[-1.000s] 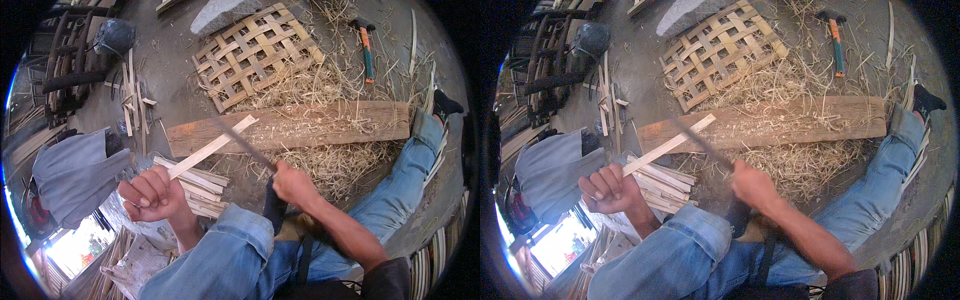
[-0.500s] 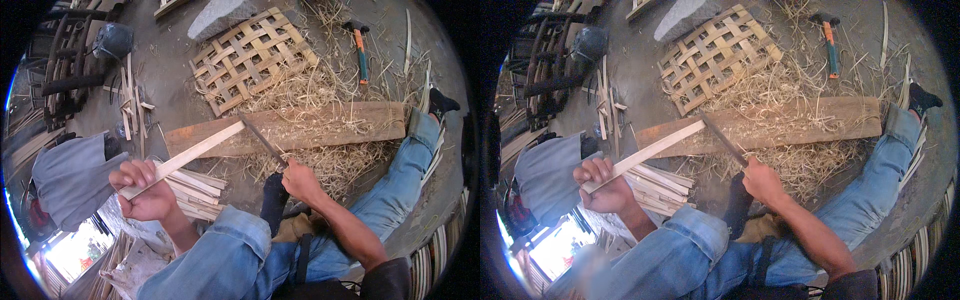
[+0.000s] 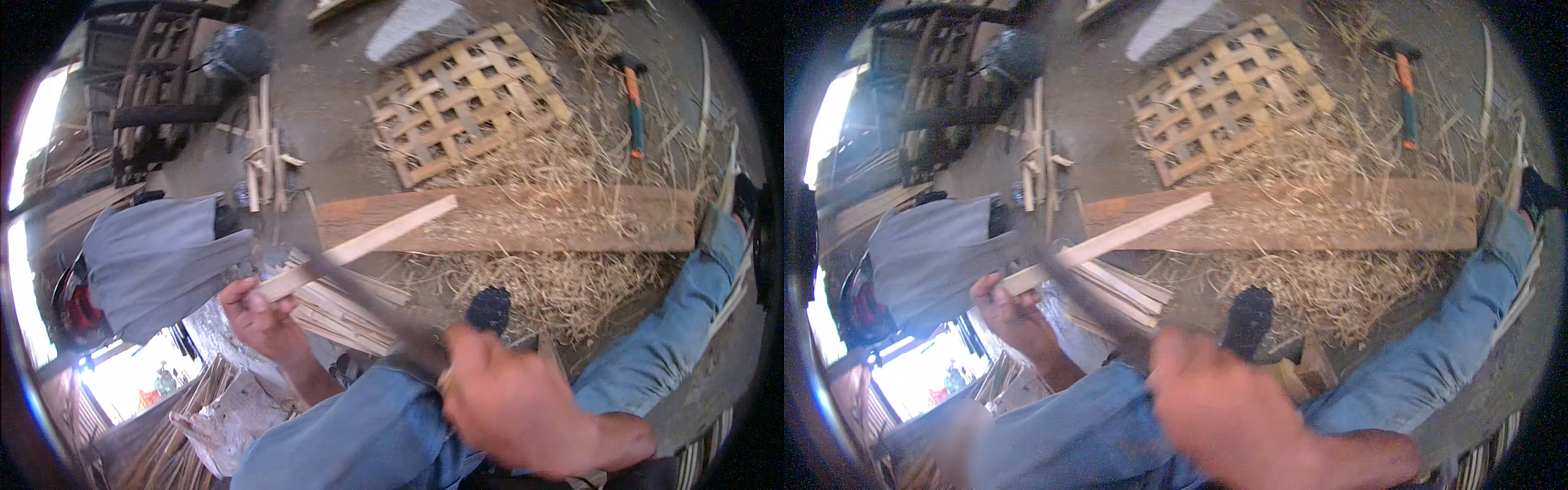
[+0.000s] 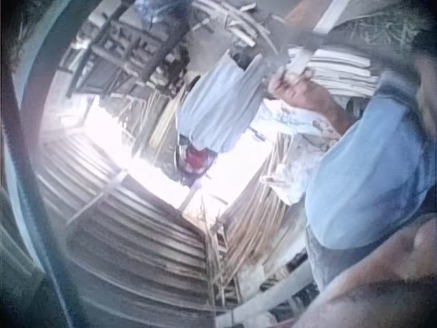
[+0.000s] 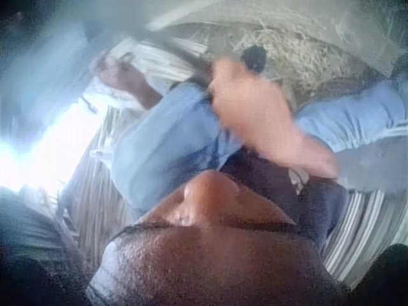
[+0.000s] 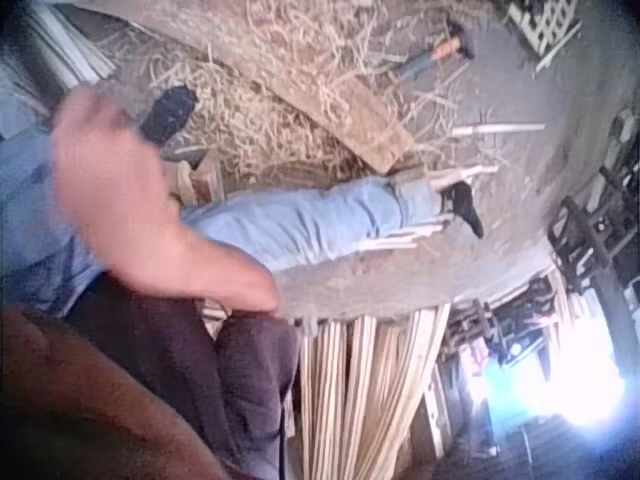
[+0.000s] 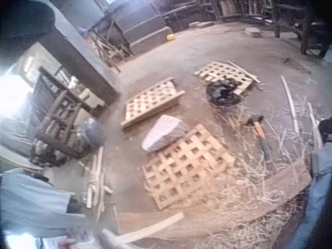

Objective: The person sits on the floor and uses a knife to shave thin strips from a wooden stick held in the left hand. The person repeatedly shaves the stick and places the finished pieces on the floor.

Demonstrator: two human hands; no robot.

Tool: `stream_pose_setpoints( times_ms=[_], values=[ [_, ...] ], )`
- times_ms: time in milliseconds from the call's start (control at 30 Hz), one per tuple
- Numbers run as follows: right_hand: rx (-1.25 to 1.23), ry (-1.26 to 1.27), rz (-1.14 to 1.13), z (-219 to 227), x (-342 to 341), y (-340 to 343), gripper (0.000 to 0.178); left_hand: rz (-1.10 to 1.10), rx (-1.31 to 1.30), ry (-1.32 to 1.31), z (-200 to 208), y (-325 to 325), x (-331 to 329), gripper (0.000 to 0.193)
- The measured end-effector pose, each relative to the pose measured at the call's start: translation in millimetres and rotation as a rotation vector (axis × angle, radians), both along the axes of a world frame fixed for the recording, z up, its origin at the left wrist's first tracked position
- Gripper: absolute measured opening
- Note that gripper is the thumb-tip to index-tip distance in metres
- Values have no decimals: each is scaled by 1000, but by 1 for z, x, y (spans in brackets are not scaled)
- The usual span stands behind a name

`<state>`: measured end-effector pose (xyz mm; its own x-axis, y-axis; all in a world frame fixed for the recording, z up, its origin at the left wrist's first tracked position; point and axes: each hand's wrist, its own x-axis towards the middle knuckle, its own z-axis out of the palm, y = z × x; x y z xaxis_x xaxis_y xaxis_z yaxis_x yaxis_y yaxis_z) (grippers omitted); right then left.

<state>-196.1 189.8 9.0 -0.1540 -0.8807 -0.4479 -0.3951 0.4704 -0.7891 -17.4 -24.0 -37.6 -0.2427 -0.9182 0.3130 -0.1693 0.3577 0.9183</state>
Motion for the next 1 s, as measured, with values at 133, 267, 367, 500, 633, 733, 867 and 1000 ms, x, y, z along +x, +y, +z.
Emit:
stream_pose_setpoints(
  times_ms=[133, 267, 367, 500, 633, 733, 867, 1000],
  values=[
    [67, 29, -290, -123, 19, -20, 21, -23, -92, -80, 11, 11, -5, 23],
    [-17, -95, -209, -120, 36, -16, 25, -71, -137, -80, 6, 13, -11, 23],
    [-8, -356, -75, -62, 43, -27, 46, -75, -168, -97, 12, 19, -19, 25],
    [-216, -427, -4, -51, 41, -30, 49, -87, -490, -172, -3, 8, -9, 25],
    [-94, -339, -274, -105, 44, -34, 39, -118, -259, -92, 8, 23, -22, 23],
    [-190, -320, -166, -100, 39, -14, 41, -160, -252, -27, 5, 26, -21, 18],
    [32, -290, -361, -165, 36, -16, 40, -171, -260, -38, 6, 24, -24, 35],
    [-160, -304, -251, -159, 33, -9, 41, -174, -270, 10, 6, 21, -28, 32]
  ],
)
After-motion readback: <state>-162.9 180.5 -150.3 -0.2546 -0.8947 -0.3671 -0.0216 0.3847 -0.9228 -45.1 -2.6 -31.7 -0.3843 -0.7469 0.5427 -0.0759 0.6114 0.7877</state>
